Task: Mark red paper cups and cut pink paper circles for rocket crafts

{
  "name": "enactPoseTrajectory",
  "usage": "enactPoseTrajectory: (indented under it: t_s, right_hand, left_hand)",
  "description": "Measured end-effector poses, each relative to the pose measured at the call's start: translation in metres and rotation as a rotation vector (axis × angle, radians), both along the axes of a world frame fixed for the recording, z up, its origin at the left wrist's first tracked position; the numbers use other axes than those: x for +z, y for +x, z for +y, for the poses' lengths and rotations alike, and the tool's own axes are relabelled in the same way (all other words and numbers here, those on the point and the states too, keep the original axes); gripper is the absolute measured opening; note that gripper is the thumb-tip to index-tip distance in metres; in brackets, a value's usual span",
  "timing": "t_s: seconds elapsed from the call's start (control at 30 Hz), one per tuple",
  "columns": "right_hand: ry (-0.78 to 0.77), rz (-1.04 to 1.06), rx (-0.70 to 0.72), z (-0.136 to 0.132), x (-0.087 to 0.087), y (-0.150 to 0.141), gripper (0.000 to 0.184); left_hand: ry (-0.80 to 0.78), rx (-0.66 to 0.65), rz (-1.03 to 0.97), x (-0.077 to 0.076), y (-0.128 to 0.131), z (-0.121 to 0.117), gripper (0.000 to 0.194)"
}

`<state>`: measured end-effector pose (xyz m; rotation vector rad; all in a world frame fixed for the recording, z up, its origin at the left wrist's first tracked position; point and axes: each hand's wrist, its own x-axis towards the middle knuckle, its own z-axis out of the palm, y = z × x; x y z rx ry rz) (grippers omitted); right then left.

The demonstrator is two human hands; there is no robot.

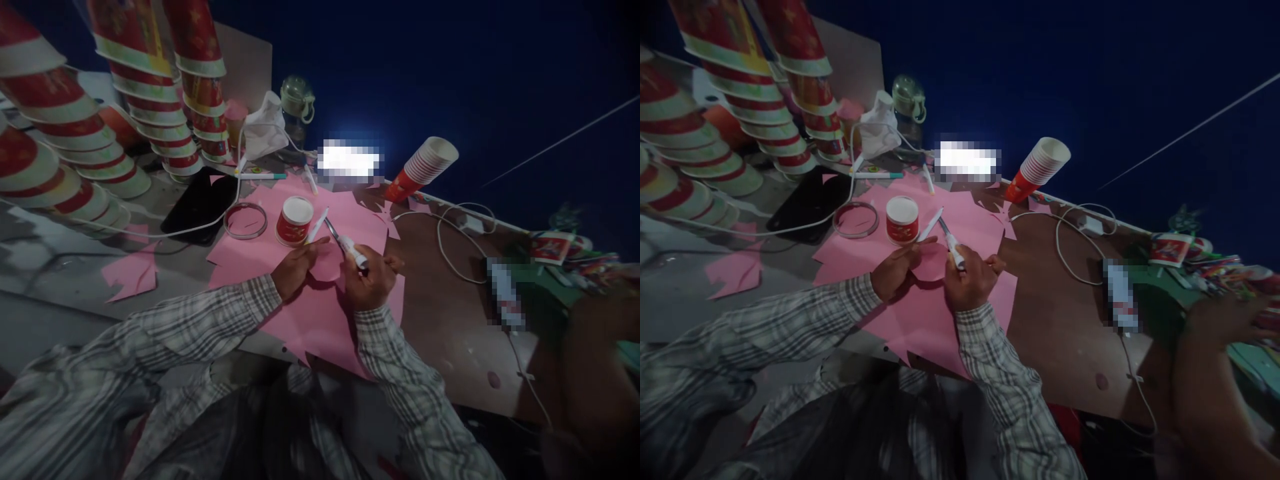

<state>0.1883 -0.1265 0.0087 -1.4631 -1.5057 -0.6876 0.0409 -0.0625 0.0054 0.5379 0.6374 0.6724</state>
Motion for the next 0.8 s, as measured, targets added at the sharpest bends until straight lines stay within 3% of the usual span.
enactPoseTrajectory:
  t_s: [0.1, 0.2, 0.3, 0.4, 0.5, 0.63, 0.8]
  right_hand:
    - [0.027, 0.003, 0.049, -0.007, 0.003, -0.005, 0.012]
    - [-0.058, -0.029, 0.108, -0.008, 0.001, -0.014, 0.011]
    - [-0.100, -0.038, 0.085, -0.002, -0.001, -0.013, 0.009]
    - [-0.034, -0.017, 0.047, 0.000, 0.000, -0.006, 0.008]
    - [-0.003, 0.015, 0.099, -0.004, 0.002, -0.010, 0.012]
    - [-0.100, -0.006, 0.175, -0.006, 0.000, -0.022, 0.008]
    - [-0.087, -0.012, 0.027, 0.000, -0.008, -0.004, 0.009]
  left_hand:
    - [0.149, 0.058, 0.121, -0.003, 0.000, -0.001, 0.054]
    - [0.247, 0.028, 0.166, -0.007, 0.000, -0.002, 0.060]
    - [0.252, 0.020, 0.145, -0.009, 0.000, -0.002, 0.057]
    - [0.263, 0.034, 0.130, -0.008, 0.001, -0.002, 0.052]
    - [0.309, 0.054, 0.164, -0.008, 0.000, -0.002, 0.051]
    - [0.307, 0.070, 0.150, -0.010, 0.001, -0.002, 0.055]
    - [0.223, 0.047, 0.120, -0.004, 0.001, 0.000, 0.054]
